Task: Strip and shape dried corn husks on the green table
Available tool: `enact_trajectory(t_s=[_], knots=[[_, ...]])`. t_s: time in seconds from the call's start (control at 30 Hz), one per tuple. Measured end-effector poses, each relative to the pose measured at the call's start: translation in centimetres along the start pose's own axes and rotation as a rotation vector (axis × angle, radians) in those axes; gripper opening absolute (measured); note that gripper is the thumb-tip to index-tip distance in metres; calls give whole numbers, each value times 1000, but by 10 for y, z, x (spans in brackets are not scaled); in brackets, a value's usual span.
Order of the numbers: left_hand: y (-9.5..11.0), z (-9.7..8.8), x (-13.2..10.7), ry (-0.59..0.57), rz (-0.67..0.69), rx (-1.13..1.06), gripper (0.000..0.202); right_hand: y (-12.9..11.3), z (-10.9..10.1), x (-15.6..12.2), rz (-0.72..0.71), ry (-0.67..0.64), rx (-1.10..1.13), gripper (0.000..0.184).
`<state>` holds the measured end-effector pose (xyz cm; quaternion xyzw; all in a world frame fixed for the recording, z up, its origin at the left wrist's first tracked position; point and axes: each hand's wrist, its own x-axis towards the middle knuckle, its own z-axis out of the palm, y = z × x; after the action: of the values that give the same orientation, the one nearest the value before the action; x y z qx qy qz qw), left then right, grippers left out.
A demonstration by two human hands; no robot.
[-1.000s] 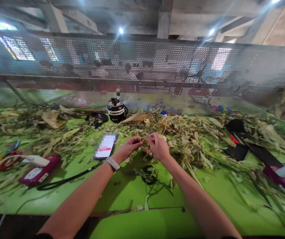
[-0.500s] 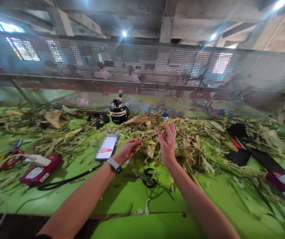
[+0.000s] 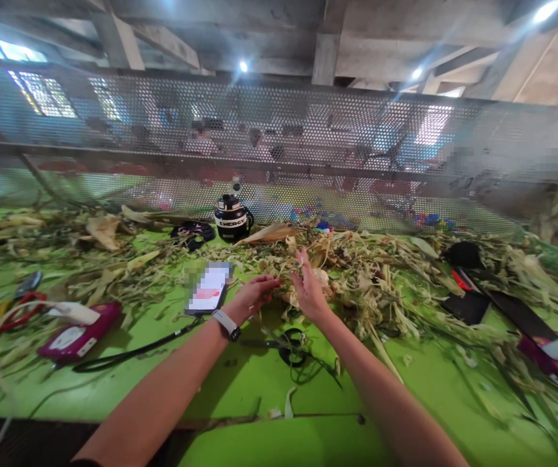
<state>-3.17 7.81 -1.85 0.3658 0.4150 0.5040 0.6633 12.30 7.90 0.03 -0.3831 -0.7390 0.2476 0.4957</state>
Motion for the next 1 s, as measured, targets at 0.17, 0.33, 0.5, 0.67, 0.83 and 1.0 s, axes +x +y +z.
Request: enact_trajectory(t_s=[0.17,0.33,0.5,0.67,0.83,1.0], knots=[[1,1,-3,-34,5,20,38,-9,-4,0,-46,-3,-199,33],[-2,2,-3,-57,6,71,37,-13,-3,0,19,-95,-107,37],[-3,4,-5,-14,63,156,36,-10,-3,-2,119,-136,-84,31],[0,4,-6,24,160,229,33,-10,-4,-1,158,-148,-75,21],[2,3,-7,30,194,218,32,-15,-5,-1,52,-106,-245,20],[2,3,-5,65,218,220,32,-12,-5,0,18,-91,-266,21]])
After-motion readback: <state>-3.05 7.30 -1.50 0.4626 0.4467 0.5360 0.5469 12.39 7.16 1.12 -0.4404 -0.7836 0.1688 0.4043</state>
